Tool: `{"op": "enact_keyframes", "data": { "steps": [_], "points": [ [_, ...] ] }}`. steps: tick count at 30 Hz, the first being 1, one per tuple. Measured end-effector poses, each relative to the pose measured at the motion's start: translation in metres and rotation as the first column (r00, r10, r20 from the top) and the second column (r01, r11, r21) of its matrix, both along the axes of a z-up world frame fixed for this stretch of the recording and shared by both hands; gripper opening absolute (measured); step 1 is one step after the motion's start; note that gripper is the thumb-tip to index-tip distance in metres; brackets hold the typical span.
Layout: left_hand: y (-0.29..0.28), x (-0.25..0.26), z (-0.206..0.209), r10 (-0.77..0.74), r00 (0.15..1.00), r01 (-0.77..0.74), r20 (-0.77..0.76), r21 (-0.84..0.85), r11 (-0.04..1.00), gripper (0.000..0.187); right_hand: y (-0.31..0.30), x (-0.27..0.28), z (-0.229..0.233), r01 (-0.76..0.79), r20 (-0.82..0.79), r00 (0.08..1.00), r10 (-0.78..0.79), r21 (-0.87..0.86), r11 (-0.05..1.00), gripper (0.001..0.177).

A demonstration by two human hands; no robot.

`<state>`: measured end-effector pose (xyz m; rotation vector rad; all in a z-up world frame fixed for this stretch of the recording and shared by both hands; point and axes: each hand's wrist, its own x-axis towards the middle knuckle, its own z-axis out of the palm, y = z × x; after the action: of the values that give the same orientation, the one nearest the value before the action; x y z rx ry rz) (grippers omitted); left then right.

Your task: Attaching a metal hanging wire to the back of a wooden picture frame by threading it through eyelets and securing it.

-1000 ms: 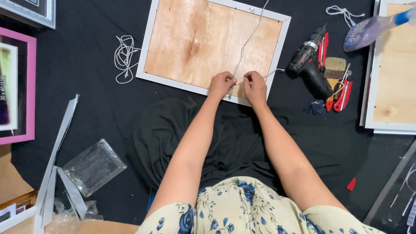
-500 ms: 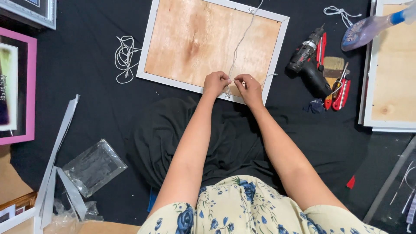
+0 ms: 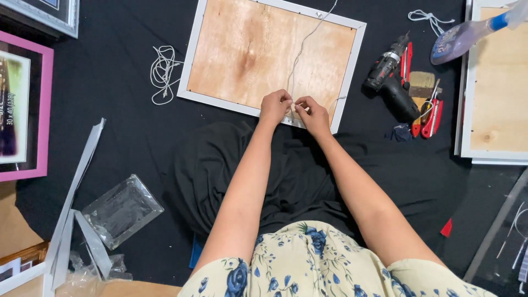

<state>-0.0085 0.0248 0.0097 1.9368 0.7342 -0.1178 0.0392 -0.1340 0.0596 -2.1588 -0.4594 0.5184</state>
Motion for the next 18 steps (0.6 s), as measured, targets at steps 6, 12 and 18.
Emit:
{"op": "enact_keyframes", "data": {
  "steps": [6,12,18],
  "points": [
    [0.001,-0.004,0.014,0.009,0.999,-0.008,-0.034,0.047,0.999,0.007,0.005,0.004,-0.026,-0.043,0.110,0.993,0.046,-0.026,0.999,0.007],
    [-0.001,-0.003,0.016,0.097,0.994,-0.097,-0.055,0.003,0.995,0.007,0.019,-0.001,-0.006,-0.110,0.320,0.936,0.145,-0.124,0.986,0.007],
    [-0.004,-0.004,0.028,0.097,0.992,-0.093,-0.085,0.046,0.995,0.004,0.015,-0.013,-0.023,-0.029,0.068,0.997,0.032,-0.043,0.999,0.016]
  ]
}}
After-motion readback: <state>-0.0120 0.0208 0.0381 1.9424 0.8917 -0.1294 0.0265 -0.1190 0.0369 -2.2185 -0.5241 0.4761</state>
